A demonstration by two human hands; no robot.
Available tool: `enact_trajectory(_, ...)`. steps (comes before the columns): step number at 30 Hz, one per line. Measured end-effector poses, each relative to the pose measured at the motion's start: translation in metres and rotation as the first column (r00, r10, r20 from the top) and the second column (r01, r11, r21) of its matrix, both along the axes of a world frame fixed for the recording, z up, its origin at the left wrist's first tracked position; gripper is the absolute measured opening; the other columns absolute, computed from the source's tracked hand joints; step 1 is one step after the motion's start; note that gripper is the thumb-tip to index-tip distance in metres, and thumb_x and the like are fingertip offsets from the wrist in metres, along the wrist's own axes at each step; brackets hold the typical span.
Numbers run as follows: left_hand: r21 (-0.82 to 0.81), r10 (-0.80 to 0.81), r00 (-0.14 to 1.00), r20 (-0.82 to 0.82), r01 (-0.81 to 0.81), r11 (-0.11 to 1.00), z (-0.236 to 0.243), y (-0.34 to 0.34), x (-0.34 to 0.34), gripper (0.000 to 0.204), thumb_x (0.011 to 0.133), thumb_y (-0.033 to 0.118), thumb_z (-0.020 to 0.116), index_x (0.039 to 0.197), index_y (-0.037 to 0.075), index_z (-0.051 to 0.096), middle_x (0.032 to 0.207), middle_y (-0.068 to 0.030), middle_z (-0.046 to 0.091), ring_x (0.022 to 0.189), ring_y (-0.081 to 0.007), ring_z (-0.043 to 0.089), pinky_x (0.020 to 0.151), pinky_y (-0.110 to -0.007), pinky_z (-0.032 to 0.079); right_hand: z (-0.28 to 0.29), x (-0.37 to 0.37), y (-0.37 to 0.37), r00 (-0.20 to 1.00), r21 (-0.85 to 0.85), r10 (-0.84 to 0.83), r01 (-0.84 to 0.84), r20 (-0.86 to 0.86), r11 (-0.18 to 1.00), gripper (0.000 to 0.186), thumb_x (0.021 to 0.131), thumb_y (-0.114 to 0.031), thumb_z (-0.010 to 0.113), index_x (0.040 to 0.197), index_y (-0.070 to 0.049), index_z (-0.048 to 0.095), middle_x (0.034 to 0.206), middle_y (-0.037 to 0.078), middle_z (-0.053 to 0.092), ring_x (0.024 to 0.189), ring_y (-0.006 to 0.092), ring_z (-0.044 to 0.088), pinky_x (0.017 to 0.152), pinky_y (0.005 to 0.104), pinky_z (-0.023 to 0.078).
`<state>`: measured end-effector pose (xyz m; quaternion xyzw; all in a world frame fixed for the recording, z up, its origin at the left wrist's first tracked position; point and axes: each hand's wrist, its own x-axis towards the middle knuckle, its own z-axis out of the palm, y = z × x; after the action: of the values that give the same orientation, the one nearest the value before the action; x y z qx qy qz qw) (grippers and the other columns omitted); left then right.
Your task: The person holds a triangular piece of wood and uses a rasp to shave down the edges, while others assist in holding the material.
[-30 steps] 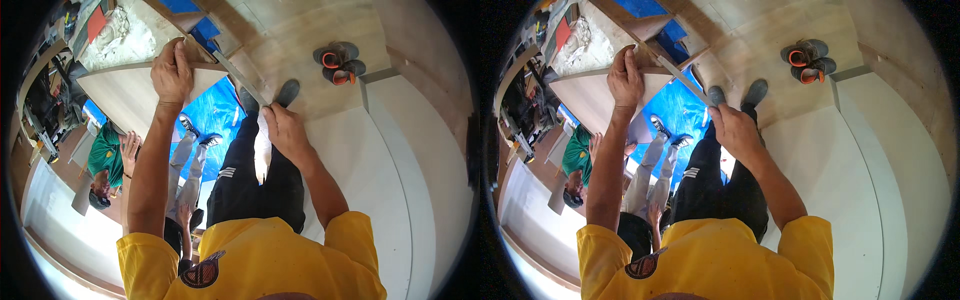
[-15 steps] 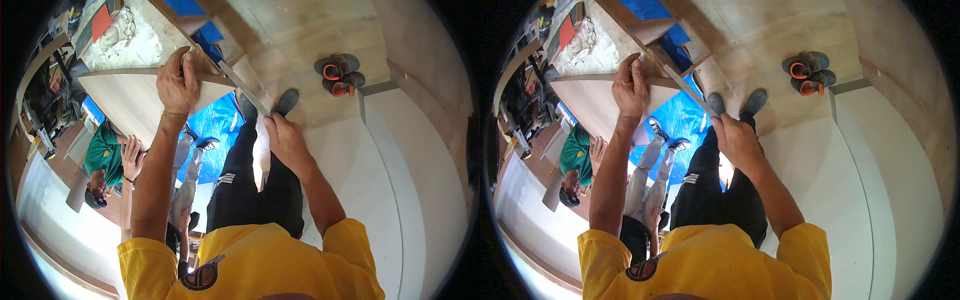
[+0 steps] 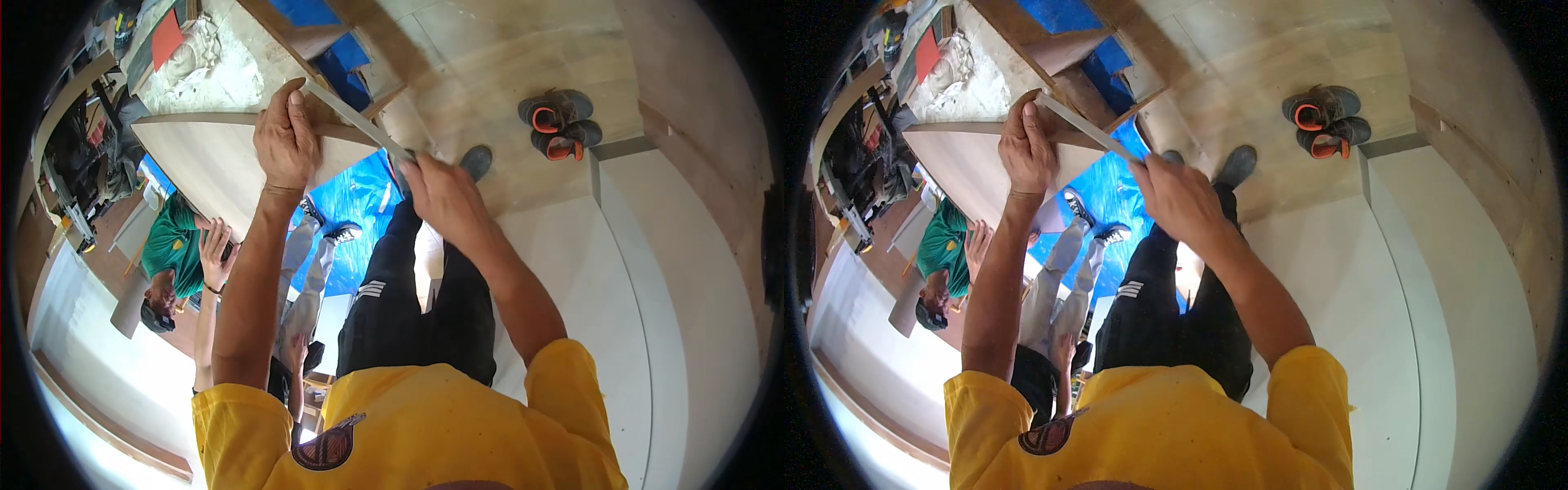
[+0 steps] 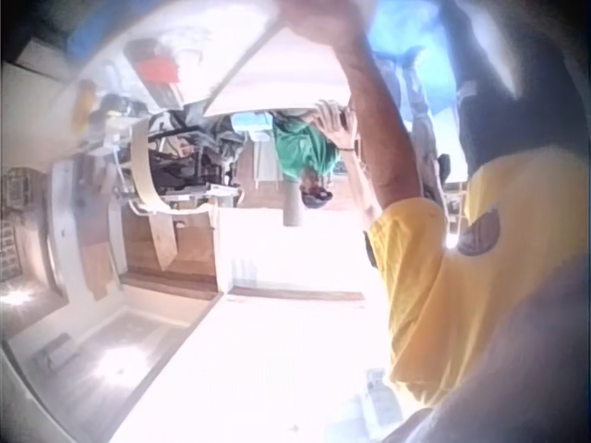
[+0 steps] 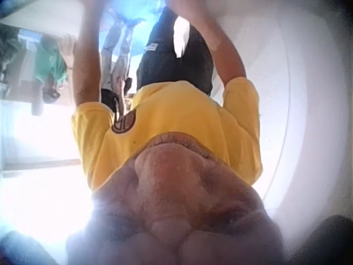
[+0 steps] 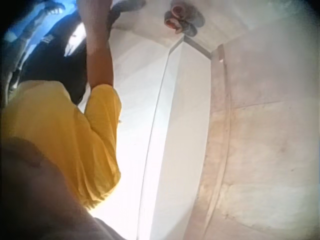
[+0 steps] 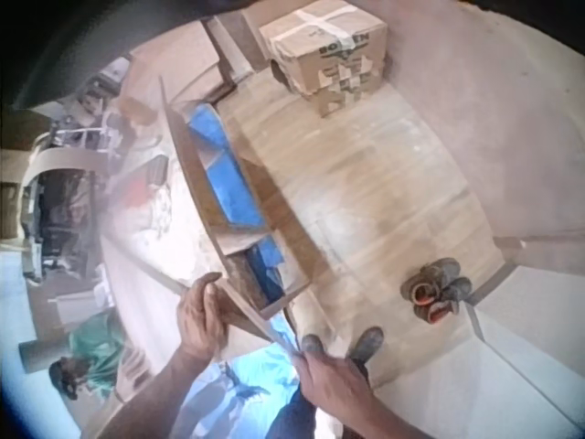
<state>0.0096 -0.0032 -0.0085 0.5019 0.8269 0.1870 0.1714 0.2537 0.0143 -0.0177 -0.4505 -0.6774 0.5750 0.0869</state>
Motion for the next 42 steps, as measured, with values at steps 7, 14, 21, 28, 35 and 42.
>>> enact_trajectory(7,0.03,0.009,1.0,-0.028,-0.008,1.0,0.006,-0.001,-0.001,0.035,0.108,0.028,0.044,0.122,0.005,0.065,0.086,-0.0174,0.069,0.081,-0.0349,0.067,0.076,-0.042,0.051,0.016,0.03,-0.026,1.0,-0.074,-0.018,0.019,0.019,0.997,0.031,0.102,-0.026,0.057,0.09,0.002,0.06,0.076,0.027,0.064,0.073,0.0453,0.065,0.065,0.0534,0.051)
enact_trajectory(14,0.031,0.046,0.997,0.065,-0.048,0.998,0.006,0.0,0.002,0.038,0.108,0.031,0.043,0.123,0.004,0.064,0.081,-0.0168,0.068,0.075,-0.0319,0.066,0.071,-0.041,0.051,-0.002,0.013,-0.003,1.0,-0.016,-0.002,0.002,-0.006,1.0,0.025,0.101,-0.02,0.058,0.086,0.0,0.058,0.075,0.026,0.063,0.072,0.0467,0.062,0.064,0.0533,0.048)
enact_trajectory(21,-0.018,0.044,0.999,0.007,-0.044,0.999,0.008,0.0,0.003,0.037,0.108,0.03,0.042,0.122,0.003,0.065,0.082,-0.0183,0.068,0.076,-0.0341,0.067,0.072,-0.041,0.051,0.012,0.034,-0.025,0.999,-0.102,-0.026,0.024,-0.022,0.995,0.028,0.102,-0.021,0.057,0.085,0.001,0.056,0.074,0.027,0.062,0.075,0.0476,0.062,0.064,0.0528,0.048)
enact_trajectory(28,-0.028,-0.008,0.999,-0.032,0.007,1.0,0.007,0.002,0.003,0.037,0.108,0.029,0.043,0.119,0.003,0.067,0.085,-0.0193,0.069,0.08,-0.0364,0.067,0.075,-0.042,0.052,-0.021,0.001,-0.019,0.979,0.078,-0.175,0.183,-0.103,0.98,0.026,0.101,-0.022,0.059,0.087,0.0,0.058,0.072,0.024,0.064,0.065,0.0434,0.064,0.059,0.0494,0.052)
enact_trajectory(35,-0.005,-0.018,0.999,-0.042,0.018,1.0,0.004,0.004,0.001,0.031,0.107,0.026,0.048,0.116,0.003,0.067,0.086,-0.0167,0.069,0.074,-0.0302,0.066,0.072,-0.039,0.052,-0.011,0.016,-0.04,0.99,0.001,-0.111,0.112,-0.088,0.994,0.026,0.101,-0.02,0.058,0.084,0.0,0.058,0.07,0.023,0.063,0.064,0.0436,0.063,0.058,0.0498,0.051)
enact_trajectory(42,0.048,0.032,0.999,-0.005,-0.031,0.998,-0.002,-0.001,-0.003,0.029,0.106,0.025,0.053,0.114,0.002,0.068,0.086,-0.0143,0.07,0.075,-0.0191,0.065,0.071,-0.033,0.051,-0.017,0.017,-0.053,0.964,-0.036,-0.23,0.227,-0.137,0.973,0.026,0.101,-0.022,0.059,0.086,-0.001,0.056,0.069,0.022,0.062,0.063,0.0415,0.064,0.055,0.0501,0.048)
